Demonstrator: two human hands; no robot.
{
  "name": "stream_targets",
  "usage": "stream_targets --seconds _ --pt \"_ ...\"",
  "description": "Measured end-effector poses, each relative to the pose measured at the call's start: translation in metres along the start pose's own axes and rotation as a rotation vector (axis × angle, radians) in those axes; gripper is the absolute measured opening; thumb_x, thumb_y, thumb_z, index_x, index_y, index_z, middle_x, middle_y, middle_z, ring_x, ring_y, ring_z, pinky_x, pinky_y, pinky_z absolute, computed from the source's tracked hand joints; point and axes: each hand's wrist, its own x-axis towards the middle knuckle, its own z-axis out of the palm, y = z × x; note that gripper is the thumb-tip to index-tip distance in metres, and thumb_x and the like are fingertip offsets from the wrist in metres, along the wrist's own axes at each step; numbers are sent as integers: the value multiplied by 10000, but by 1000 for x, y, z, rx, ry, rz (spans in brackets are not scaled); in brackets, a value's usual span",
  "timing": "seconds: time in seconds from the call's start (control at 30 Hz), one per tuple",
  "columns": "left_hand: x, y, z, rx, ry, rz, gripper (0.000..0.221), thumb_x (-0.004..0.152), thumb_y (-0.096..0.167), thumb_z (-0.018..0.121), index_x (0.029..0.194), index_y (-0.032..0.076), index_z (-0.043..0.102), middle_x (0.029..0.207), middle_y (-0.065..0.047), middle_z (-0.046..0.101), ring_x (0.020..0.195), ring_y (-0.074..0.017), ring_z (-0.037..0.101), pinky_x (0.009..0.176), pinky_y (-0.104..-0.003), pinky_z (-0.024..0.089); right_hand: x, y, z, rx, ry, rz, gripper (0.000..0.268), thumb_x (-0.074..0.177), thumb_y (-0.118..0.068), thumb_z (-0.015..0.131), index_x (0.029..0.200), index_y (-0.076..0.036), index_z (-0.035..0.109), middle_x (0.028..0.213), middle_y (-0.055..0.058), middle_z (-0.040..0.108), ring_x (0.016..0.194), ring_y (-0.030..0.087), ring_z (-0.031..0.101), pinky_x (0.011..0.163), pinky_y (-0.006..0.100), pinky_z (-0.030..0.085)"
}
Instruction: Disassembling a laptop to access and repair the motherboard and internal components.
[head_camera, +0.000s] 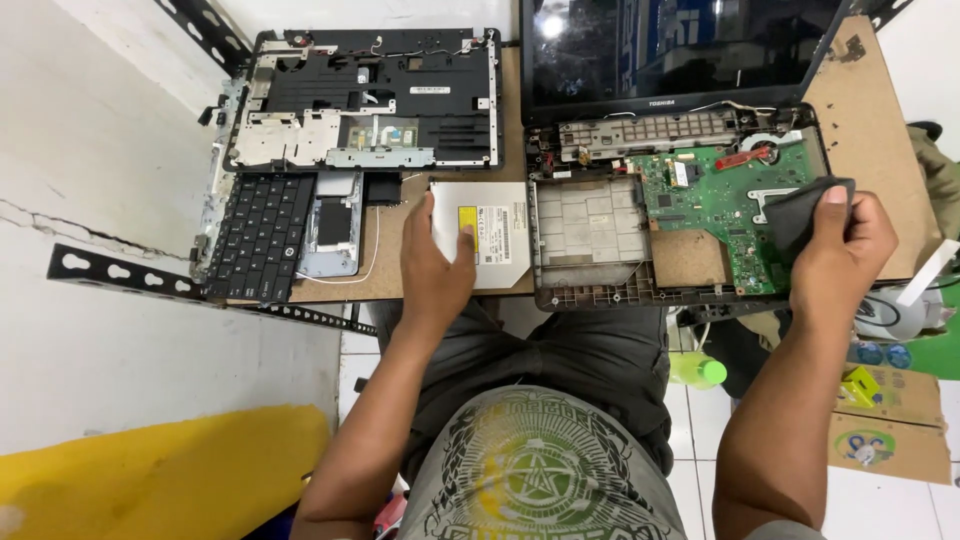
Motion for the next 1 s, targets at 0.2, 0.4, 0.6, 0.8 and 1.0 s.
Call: stream_targets --seconds 0.2,0.4,0.6,0.8,1.0 --pt "-4 3 -1 143 -85 59 681 929 291 479 1434 -49 173 1496 -232 220 1398 -362 173 1117 -490 183 -9 -18 6 -208 -81 -122 306 1166 -199 546 917 -20 523 842 55 475 812 163 429 677 337 338" --pt "-2 6 10 234 -123 127 698 928 341 489 1407 -85 212 1429 -256 272 1310 -406 315 1030 -498 325 -8 -11 5 -220 -84 -156 356 1183 -233 556 908 -14 504 843 64 460 812 174 417 671 348 323" --pt "-2 2 13 289 -112 139 710 921 357 500 1413 -78 231 1443 -250 301 1336 -379 278 1065 -478 284 -9 -18 6 -190 -101 -138 355 1177 -221 542 884 -29 482 835 52 444 810 165 406 679 336 322" --pt "-2 15 16 332 -170 183 694 909 346 520 1402 -79 280 1283 -213 485 1194 -350 374 937 -490 420 -10 -20 6 -207 -105 -117 324 1175 -200 538 903 -29 498 838 51 452 796 162 406 661 338 319" --pt "-3 2 39 295 -148 259 635 922 280 471 1429 -21 238 1338 -250 412 1167 -397 367 917 -517 380 -9 -24 7 -193 -109 -88 315 1165 -190 534 888 -44 497 833 43 447 804 161 410 663 343 329"
